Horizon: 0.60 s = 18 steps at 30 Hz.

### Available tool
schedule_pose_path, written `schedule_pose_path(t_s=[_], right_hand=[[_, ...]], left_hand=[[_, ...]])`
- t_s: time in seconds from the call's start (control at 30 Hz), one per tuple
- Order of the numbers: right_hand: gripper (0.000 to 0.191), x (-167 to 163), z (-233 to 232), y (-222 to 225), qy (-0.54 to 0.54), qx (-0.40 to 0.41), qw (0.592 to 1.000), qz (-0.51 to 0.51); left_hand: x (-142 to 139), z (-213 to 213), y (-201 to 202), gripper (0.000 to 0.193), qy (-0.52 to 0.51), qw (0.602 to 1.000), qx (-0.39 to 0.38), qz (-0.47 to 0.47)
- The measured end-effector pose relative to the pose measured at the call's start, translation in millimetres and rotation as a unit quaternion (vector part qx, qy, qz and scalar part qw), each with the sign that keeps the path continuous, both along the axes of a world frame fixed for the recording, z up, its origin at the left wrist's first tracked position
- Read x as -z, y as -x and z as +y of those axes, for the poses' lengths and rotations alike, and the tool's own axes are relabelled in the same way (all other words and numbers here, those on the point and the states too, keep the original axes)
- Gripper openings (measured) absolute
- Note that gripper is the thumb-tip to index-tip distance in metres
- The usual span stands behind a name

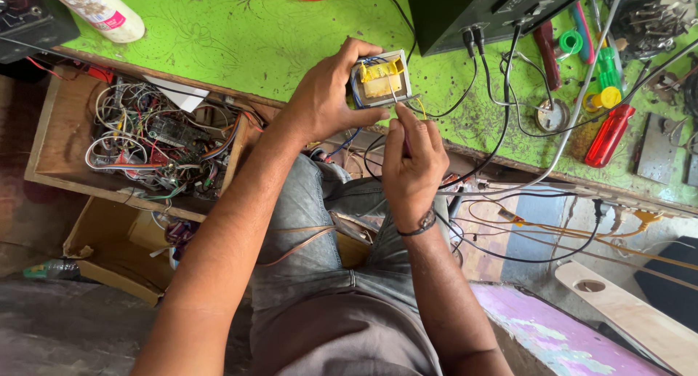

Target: The person uses a screwdriver to remove screws from a small metal box containing a transformer and wires. They then use the screwdriver to adjust the internal components and wires inside the box.

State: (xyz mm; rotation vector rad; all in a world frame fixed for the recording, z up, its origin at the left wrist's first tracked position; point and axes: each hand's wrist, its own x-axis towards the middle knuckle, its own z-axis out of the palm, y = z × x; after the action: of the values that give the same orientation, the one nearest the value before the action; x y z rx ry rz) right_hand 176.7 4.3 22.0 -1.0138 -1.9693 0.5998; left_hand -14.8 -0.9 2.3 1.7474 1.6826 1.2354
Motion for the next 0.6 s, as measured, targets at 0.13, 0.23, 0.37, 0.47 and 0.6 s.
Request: schedule_pose_path(t_s=[0.13, 0.23, 0.37, 0.47, 0.6], right_hand=[[0.02, 13, 0, 4, -0.055, -0.01, 0.998, 0.015], [0.022, 15, 3, 9, -0.06, -0.013, 0.998, 0.019], [0.02, 3, 3, 5, -0.011, -0.007, 1.0, 0.021], [0.019, -6, -1, -1, -0.003, -0.01, 1.0, 0.006], [0.019, -10, -2, -4, -0.006, -0.012, 1.0, 0.001]], left_hand=[[1, -1, 1, 0.076, -0.021, 1.0, 0.003, -0.007], [1, -1, 1, 0.077, -0.032, 0.999, 0.017, -0.015], [2, 0, 2, 0.08, -0.018, 1.0, 0.017, -0.014], [3, 0, 2, 0.082, 0.02, 1.0, 0.008, -0.015], [2, -1, 1, 0.081, -0.004, 1.0, 0.008, -0.002]])
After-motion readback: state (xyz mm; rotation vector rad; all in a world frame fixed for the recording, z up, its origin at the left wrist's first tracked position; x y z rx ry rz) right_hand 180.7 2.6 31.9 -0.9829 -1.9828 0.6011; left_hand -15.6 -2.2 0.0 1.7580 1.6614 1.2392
